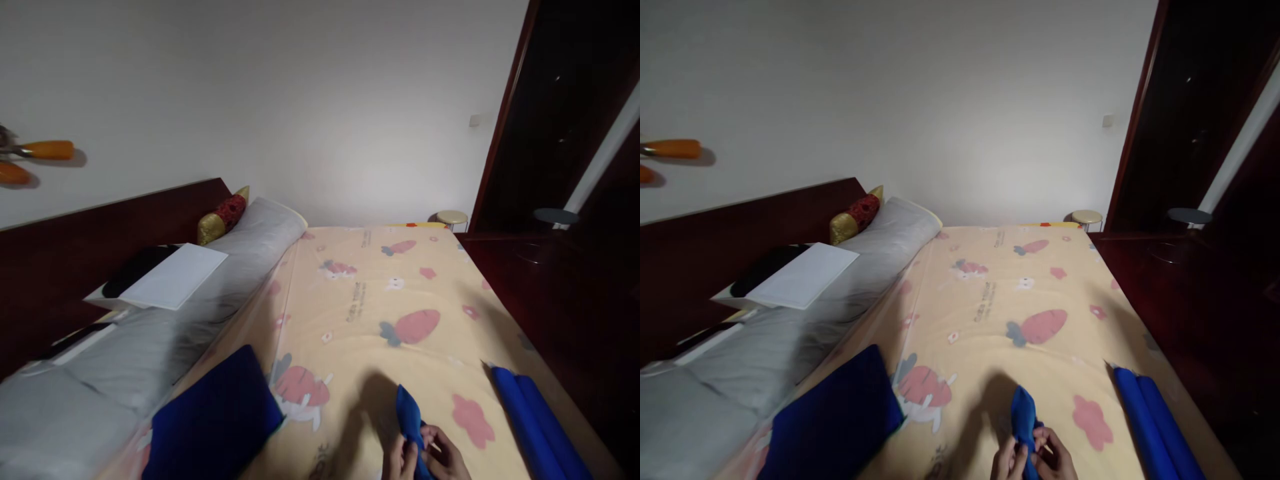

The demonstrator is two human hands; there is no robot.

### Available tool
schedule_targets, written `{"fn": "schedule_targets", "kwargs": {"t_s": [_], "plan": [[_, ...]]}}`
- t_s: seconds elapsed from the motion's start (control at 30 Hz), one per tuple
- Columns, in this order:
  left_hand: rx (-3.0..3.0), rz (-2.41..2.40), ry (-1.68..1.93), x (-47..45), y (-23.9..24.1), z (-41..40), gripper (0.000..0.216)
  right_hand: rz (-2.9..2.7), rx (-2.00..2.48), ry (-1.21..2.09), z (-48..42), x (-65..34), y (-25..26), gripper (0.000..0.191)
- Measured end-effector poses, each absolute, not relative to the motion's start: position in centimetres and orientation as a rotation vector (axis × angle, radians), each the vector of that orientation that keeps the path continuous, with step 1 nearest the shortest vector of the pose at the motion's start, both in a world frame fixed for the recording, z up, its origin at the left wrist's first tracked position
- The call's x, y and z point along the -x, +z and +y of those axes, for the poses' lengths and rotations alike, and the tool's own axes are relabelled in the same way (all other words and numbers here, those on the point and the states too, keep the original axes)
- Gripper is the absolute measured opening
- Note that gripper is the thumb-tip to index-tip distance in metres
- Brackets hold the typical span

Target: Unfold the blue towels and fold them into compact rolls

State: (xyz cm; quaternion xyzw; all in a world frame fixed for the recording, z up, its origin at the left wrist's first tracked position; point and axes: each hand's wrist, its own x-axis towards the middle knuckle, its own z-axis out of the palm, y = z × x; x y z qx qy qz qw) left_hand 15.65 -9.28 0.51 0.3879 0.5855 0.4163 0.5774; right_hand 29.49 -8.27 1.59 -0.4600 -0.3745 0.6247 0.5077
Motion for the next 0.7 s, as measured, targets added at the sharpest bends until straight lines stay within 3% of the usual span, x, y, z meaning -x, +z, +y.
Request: {"fn": "schedule_targets", "kwargs": {"t_s": [0.13, 0.33, 0.53, 0.7], "plan": [[-1.008, 1.287, 1.055, -15.4, -0.2, -9.5, 0.056, -0.975, 1.219, 1.504, -9.7, -28.4, 0.7, 0.047], [-1.086, 1.121, 1.216, -13.4, 2.7, -11.2, 0.041, -1.143, 1.300, 1.147, -12.1, -27.4, 3.8, 0.044], [-1.013, 1.129, 1.360, -12.2, 6.4, -13.1, 0.046, -1.244, 1.103, 1.188, -13.5, -27.3, 8.5, 0.041], [-1.002, 1.157, 1.463, -12.4, 9.6, -15.0, 0.049, -1.351, 1.046, 1.171, -14.7, -26.3, 9.3, 0.046]]}}
